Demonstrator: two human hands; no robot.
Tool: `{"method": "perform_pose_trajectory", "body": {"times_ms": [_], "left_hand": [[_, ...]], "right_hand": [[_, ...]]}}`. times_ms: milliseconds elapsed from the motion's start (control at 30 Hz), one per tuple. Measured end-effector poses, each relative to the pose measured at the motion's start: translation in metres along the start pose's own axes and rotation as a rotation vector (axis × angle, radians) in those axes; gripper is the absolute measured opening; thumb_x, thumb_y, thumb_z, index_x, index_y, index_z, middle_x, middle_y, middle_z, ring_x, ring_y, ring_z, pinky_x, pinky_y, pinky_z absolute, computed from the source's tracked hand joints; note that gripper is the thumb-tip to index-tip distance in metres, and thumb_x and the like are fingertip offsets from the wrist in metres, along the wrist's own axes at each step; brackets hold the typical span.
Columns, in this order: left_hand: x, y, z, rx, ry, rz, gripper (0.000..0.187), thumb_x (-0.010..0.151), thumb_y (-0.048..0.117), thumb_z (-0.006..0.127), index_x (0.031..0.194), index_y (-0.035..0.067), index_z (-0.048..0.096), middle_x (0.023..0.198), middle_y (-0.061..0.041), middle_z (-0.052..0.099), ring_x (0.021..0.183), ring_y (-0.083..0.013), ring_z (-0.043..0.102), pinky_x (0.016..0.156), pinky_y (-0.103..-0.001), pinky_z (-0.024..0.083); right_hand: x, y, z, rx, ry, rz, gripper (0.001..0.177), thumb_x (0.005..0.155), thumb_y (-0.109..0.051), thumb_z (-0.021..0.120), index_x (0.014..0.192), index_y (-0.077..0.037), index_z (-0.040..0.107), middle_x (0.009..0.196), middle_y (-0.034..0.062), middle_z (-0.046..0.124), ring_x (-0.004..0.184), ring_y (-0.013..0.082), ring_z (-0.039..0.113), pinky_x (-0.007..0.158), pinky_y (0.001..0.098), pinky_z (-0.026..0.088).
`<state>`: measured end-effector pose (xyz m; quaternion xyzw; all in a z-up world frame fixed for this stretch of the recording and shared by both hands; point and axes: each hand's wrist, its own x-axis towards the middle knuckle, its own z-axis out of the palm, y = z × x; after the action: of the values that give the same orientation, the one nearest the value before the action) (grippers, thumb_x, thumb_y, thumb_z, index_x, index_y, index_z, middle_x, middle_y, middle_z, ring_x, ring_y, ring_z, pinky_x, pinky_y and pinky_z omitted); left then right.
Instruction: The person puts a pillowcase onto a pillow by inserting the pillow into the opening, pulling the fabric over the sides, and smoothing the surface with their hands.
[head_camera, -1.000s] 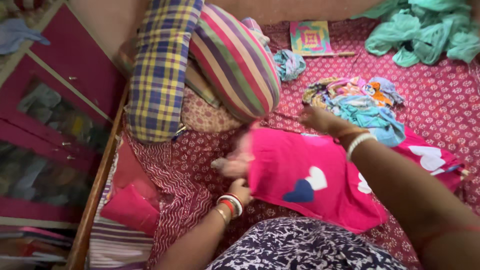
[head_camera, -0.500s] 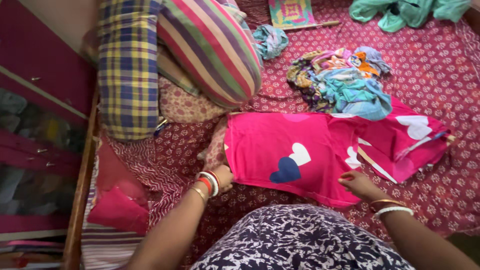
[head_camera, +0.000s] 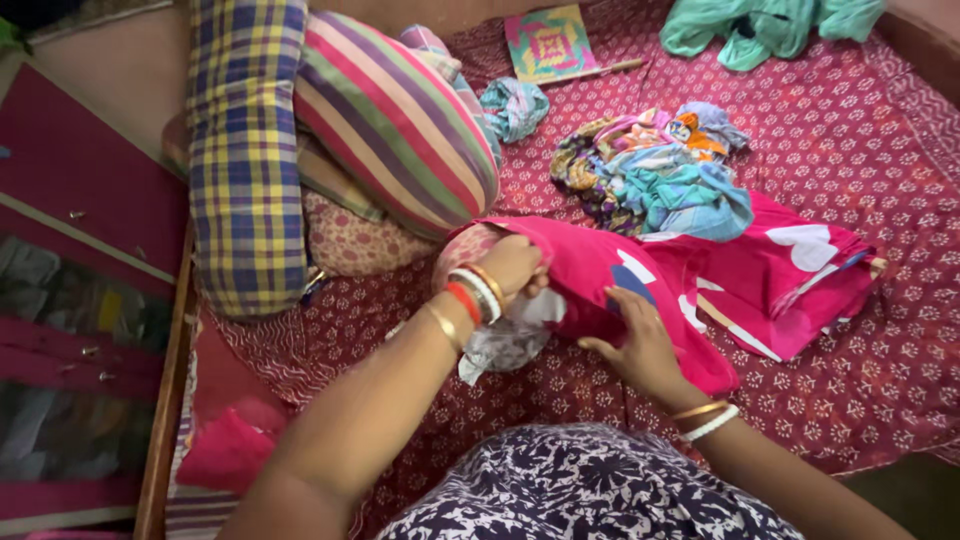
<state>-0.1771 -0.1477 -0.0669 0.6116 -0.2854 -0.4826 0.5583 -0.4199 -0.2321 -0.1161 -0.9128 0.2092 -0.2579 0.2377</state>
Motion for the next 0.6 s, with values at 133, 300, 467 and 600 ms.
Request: {"method": "perform_pose_trajectory", "body": {"times_ms": [133, 300, 467, 600], "left_hand": [[0.034, 0.020, 0.028, 0.010, -0.048, 0.018, 0.025, 0.098, 0.013, 0.052, 0.076, 0.002, 0.058, 0.062, -0.008, 0.060, 0.048, -0.0191, 0.056, 0.044, -0.033, 0.045], [0.059, 0.040, 0.046, 0.151, -0.012, 0.007, 0.027, 0.095, 0.017, 0.051, 0.075, 0.003, 0.061, 0.062, -0.010, 0.062, 0.047, -0.0222, 0.058, 0.043, -0.037, 0.046], [0.089, 0.049, 0.037, 1.100, 0.087, 0.671, 0.018, 0.085, 0.019, 0.064, 0.080, 0.005, 0.072, 0.072, -0.014, 0.070, 0.066, -0.0270, 0.068, 0.061, -0.041, 0.054], [0.048, 0.072, 0.042, 0.332, -0.002, 0.437, 0.029, 0.093, 0.026, 0.062, 0.092, -0.001, 0.074, 0.093, -0.017, 0.080, 0.084, -0.0253, 0.072, 0.079, -0.040, 0.057]], "right_hand": [[0.032, -0.030, -0.011, 0.145, 0.234, -0.035, 0.073, 0.075, -0.035, 0.089, 0.132, -0.004, 0.056, 0.123, 0.0170, 0.066, 0.114, 0.0351, 0.064, 0.099, 0.0445, 0.051], [0.070, -0.054, -0.035, 0.230, 0.428, -0.064, 0.069, 0.071, -0.026, 0.091, 0.124, 0.002, 0.057, 0.112, 0.0181, 0.067, 0.105, 0.0350, 0.065, 0.090, 0.0447, 0.052], [0.103, -0.035, -0.036, 0.103, 0.383, 0.014, 0.017, 0.097, -0.017, 0.071, 0.093, -0.002, 0.065, 0.085, 0.0227, 0.066, 0.080, 0.0440, 0.064, 0.068, 0.0522, 0.048], [0.126, -0.012, -0.029, 0.081, 0.445, -0.126, 0.020, 0.095, -0.017, 0.065, 0.086, 0.000, 0.061, 0.084, 0.0249, 0.063, 0.080, 0.0470, 0.062, 0.068, 0.0545, 0.046]]}}
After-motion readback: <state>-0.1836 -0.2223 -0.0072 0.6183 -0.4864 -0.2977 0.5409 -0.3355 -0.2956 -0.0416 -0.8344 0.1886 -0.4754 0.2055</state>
